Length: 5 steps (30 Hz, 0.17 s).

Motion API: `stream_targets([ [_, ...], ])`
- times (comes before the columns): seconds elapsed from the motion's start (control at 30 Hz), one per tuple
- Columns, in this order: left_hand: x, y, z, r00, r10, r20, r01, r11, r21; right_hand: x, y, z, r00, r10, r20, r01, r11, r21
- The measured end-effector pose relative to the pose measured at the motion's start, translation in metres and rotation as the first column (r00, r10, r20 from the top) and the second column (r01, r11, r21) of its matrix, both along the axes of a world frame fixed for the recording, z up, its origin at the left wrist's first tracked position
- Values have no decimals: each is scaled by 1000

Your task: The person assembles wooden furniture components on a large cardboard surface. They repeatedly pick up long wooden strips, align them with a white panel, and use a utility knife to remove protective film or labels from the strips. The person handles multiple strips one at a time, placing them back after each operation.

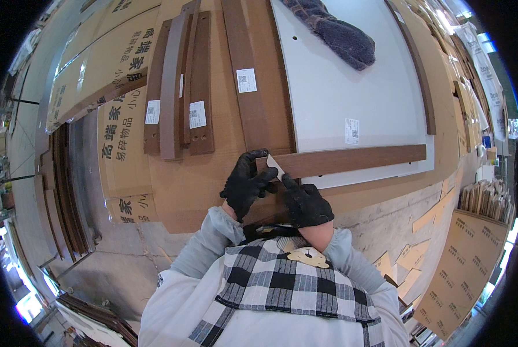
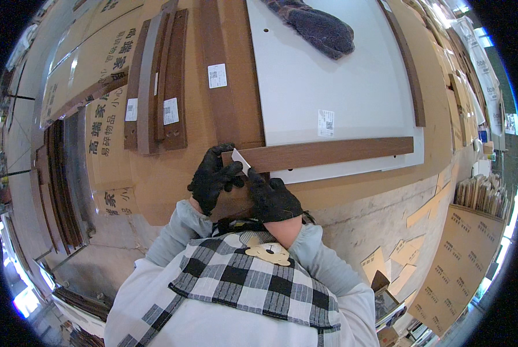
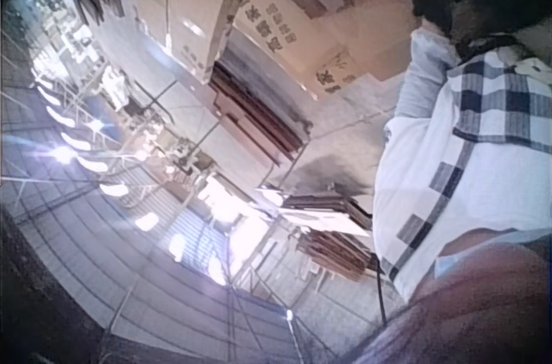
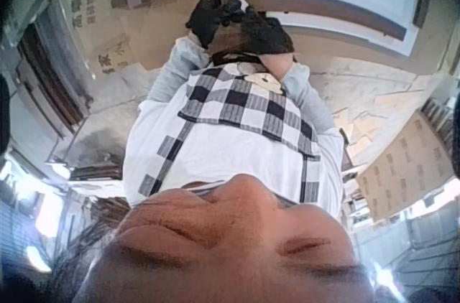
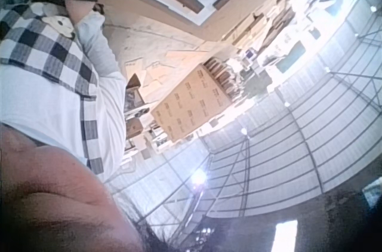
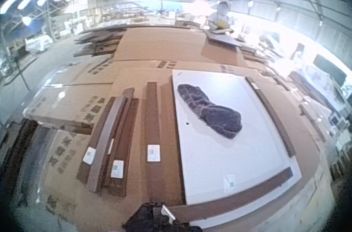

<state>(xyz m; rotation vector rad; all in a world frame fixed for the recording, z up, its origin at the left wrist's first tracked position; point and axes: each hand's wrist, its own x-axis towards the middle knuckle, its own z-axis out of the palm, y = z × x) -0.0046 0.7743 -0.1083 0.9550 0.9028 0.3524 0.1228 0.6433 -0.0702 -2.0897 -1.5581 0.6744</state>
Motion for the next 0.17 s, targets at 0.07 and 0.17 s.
stream_targets([
  [0.07,6,-3,1,998,32,-52,-29,999,44,4,-4,1,1000,-20,9,20,998,-56],
  [0.17,12,-6,-1,993,54,-102,-46,996,72,7,-11,-2,998,-64,9,65,994,-88],
])
